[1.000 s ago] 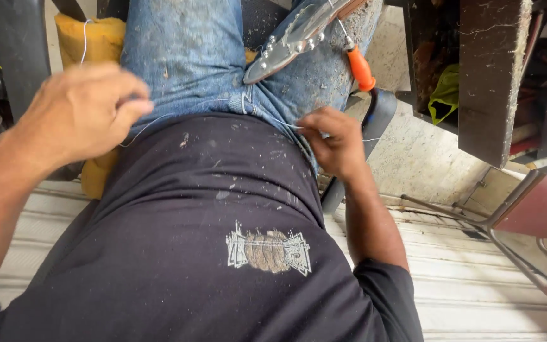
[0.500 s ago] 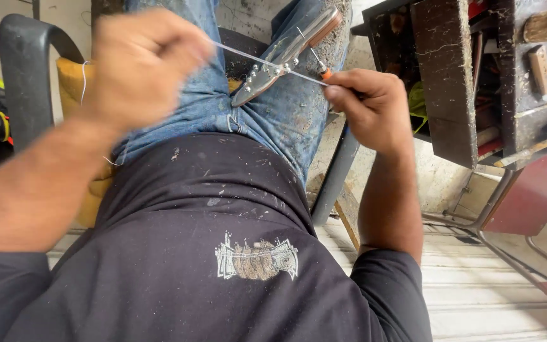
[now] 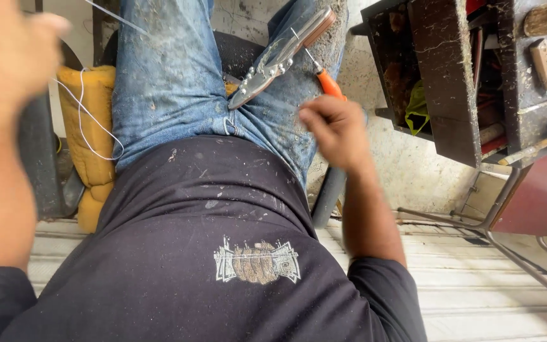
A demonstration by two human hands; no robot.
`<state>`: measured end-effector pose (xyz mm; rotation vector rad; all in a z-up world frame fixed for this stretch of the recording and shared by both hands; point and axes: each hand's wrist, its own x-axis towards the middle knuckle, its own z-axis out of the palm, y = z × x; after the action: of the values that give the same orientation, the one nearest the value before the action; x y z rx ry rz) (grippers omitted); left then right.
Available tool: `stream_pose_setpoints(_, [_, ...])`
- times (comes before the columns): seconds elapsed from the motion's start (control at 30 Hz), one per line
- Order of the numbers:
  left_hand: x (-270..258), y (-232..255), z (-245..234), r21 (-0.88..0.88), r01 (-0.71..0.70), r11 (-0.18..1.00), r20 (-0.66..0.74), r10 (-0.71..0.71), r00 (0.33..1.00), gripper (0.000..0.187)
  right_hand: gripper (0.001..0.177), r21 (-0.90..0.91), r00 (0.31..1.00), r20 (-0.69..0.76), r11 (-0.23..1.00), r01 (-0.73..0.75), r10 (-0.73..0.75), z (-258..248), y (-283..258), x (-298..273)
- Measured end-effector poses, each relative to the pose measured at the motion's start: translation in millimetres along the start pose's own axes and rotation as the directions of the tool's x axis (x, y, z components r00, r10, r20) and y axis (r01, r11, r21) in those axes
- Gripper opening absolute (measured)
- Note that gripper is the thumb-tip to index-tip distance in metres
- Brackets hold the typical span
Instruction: Hand-stitching a shoe sole using a needle and thread at a repair station.
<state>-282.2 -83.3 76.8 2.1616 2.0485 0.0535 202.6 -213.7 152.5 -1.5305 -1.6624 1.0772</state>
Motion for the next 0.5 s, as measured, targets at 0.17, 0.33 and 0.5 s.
stream_pose_setpoints(0.17, [-45.5,211.9,-94.5,-0.646,-0.12,0.754,0.46,0.51,0.727,0.094,0.011,-0.169,0.965,0.121,0.954,0.25,-0.231,55.7,-50.7,14.0])
stream_pose_setpoints(0.33, [-43.7,223.0,-43.2,-0.873,-0.069,0.482,0.321,0.677,0.663,0.043,0.003,-0.304,0.977,-0.068,0.937,0.171,-0.2,49.6,-24.5,11.0])
stream_pose_setpoints(0.5, [-27.8,192.1,-26.2,-0.821,-0.134,0.554,0.208,0.509,0.835,0.012,0.005,-0.315,0.991,-0.098,0.947,0.06,-0.095,35.7,-3.5,0.8])
